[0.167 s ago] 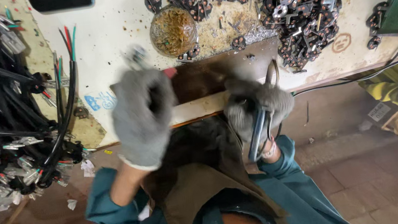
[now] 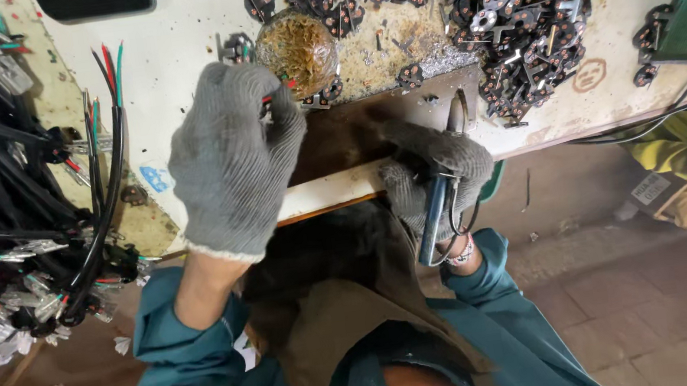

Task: The person solders electrical wires at a workbench, holding a wire and terminal in one gloved hand while applying a soldering iron with the other. They work through a pile of small components, soldering each wire connection and setting finished pieces aside on the bench.

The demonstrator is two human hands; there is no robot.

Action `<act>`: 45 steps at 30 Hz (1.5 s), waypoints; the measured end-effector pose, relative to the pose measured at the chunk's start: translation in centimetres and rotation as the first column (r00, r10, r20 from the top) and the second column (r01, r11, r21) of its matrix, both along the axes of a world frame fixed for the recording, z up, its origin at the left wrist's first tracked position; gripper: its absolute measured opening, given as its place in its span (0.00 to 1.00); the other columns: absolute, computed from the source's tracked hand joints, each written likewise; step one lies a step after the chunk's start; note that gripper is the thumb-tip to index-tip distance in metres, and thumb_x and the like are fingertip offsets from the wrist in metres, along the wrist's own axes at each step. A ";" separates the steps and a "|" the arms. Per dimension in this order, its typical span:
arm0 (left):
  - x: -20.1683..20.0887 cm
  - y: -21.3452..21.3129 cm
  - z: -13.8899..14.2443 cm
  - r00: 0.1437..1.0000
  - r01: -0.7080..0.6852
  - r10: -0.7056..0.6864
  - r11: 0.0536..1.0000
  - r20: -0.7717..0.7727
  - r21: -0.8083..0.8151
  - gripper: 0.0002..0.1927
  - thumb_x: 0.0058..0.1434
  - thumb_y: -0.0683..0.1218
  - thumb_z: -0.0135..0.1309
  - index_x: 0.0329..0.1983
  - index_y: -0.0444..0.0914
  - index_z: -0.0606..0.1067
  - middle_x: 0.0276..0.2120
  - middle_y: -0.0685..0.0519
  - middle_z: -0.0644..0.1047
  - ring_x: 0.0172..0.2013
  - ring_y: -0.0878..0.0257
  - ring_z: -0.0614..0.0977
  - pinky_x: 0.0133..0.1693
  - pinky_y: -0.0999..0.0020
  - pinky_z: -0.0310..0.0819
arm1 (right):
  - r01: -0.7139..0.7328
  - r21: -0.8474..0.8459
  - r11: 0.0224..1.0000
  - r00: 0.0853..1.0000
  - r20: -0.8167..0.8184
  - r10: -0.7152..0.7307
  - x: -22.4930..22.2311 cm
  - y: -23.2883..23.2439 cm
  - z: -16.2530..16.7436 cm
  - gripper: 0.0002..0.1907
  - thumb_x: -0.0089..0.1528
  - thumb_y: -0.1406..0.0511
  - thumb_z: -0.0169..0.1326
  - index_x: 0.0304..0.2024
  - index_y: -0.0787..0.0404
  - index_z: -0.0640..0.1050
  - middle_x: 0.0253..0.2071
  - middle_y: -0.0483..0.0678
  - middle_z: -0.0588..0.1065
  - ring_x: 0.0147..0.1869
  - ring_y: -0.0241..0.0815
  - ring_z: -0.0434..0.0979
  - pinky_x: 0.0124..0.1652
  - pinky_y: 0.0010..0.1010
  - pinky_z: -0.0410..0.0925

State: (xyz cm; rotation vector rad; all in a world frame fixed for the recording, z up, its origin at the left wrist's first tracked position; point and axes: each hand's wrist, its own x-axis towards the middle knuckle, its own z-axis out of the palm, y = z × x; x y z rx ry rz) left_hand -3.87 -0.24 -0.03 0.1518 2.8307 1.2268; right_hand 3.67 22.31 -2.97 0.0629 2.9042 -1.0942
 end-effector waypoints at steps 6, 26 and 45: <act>2.6 -0.6 2.0 0.982 -0.045 0.031 0.996 0.184 0.073 0.08 0.67 0.40 0.61 0.47 0.39 0.75 0.40 0.47 0.76 0.37 0.52 0.80 0.40 0.59 0.74 | 0.026 0.014 1.000 0.999 -0.034 -0.025 -0.1 -0.5 -0.2 0.11 0.57 0.65 0.65 0.43 0.59 0.84 0.38 0.51 0.82 0.39 0.51 0.82 0.44 0.38 0.73; 4.5 2.0 -2.3 0.975 0.221 -0.222 0.973 0.020 0.071 0.09 0.64 0.44 0.62 0.45 0.41 0.75 0.45 0.50 0.76 0.46 0.49 0.80 0.41 0.56 0.77 | -0.226 -0.210 0.951 0.955 -0.240 0.174 0.7 0.0 -1.7 0.19 0.59 0.72 0.67 0.48 0.61 0.73 0.47 0.55 0.80 0.47 0.54 0.84 0.46 0.39 0.77; 5.5 2.1 -5.3 0.966 0.239 -0.237 0.971 -0.104 0.005 0.14 0.58 0.44 0.65 0.42 0.41 0.72 0.46 0.50 0.76 0.47 0.50 0.80 0.43 0.57 0.77 | -0.257 -0.009 0.966 0.966 -0.030 0.257 -1.5 -1.1 0.7 0.15 0.59 0.65 0.69 0.48 0.56 0.82 0.45 0.47 0.83 0.41 0.49 0.84 0.41 0.34 0.74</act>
